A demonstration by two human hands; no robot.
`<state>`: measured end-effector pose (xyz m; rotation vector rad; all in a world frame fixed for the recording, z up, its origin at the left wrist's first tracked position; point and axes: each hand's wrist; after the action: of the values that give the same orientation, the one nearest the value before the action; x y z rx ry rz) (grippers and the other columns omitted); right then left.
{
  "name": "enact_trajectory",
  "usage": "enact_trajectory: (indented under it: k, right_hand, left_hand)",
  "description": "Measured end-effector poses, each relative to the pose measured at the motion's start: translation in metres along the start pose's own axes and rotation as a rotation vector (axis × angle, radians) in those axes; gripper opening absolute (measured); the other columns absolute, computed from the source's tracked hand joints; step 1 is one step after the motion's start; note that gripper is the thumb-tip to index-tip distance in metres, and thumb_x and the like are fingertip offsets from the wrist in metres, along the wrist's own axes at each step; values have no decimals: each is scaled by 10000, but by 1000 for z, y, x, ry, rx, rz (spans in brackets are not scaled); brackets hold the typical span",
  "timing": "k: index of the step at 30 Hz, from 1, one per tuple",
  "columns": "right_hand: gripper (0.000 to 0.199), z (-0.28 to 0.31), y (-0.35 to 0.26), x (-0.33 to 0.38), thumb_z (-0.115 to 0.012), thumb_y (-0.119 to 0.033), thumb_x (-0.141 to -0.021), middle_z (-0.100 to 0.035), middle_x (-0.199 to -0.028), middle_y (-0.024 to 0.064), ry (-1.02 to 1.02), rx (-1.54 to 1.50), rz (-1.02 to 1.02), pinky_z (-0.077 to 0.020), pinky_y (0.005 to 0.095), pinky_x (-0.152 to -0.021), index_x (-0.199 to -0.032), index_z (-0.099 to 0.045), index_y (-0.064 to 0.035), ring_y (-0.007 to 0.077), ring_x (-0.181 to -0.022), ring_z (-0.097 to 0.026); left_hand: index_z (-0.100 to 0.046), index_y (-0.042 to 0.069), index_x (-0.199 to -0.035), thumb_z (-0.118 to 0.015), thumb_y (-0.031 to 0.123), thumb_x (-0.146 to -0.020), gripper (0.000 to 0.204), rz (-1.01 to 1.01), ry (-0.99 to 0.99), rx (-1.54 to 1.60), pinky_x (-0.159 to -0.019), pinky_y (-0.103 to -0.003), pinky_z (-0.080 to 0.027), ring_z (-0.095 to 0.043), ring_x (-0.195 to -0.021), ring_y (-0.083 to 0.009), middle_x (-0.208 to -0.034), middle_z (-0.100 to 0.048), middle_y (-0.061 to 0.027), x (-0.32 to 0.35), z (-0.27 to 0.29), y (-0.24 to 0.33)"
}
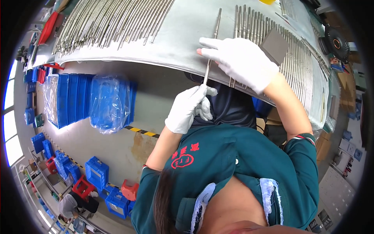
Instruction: The recorder is inspecting and aligning long metal rods on a production table using an alignment block.
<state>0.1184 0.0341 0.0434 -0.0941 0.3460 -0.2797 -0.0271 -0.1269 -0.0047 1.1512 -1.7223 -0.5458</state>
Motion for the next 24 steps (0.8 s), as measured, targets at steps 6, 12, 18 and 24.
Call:
enact_trajectory:
  k: [6,12,18,24]
  right_hand:
    - [239,10,-56,50,-587,-229,-937,-656,-946,63,-419,-1363,-724,-509,286,-742,-1047,-641,-23,139,-825,-640]
    - [325,-72,-63,74,-626,-313,-926,-605,-1047,38,17,-2274,-1054,-485,233,-737,-1121,-562,-61,96,-826,-578]
    - [254,-89,-62,54,-564,-302,-964,-635,-1021,56,79,-2254,-1097,-511,302,-781,-1039,-610,-64,155,-901,-609]
    - [218,-85,-64,49,-585,-286,-956,-631,-1033,63,142,-2370,-1086,-522,310,-784,-1008,-625,-78,156,-896,-607]
  left_hand:
    - [-618,-42,-942,-485,310,-988,378,40,-75,149,-466,-247,-457,-580,-486,-162,-573,-583,-77,18,11,-12]
    - [-626,-34,-889,-476,273,-990,357,59,-51,-5,-490,-254,-464,-593,-506,-169,-579,-597,-92,28,13,-21]
    - [-606,-47,-889,-410,355,-1012,465,75,26,-138,-511,-280,-470,-562,-499,-180,-562,-562,-102,26,-2,-16]
    - [-598,-55,-987,-272,609,-977,740,148,71,137,-550,-287,-509,-598,-537,-191,-649,-603,-102,22,-5,-21]
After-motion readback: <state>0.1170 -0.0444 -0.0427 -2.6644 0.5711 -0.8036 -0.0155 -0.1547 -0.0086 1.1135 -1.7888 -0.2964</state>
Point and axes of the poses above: each hand's wrist, its own x-axis away from the middle knuckle, its own z-axis out of the back of the hand, y = z × x
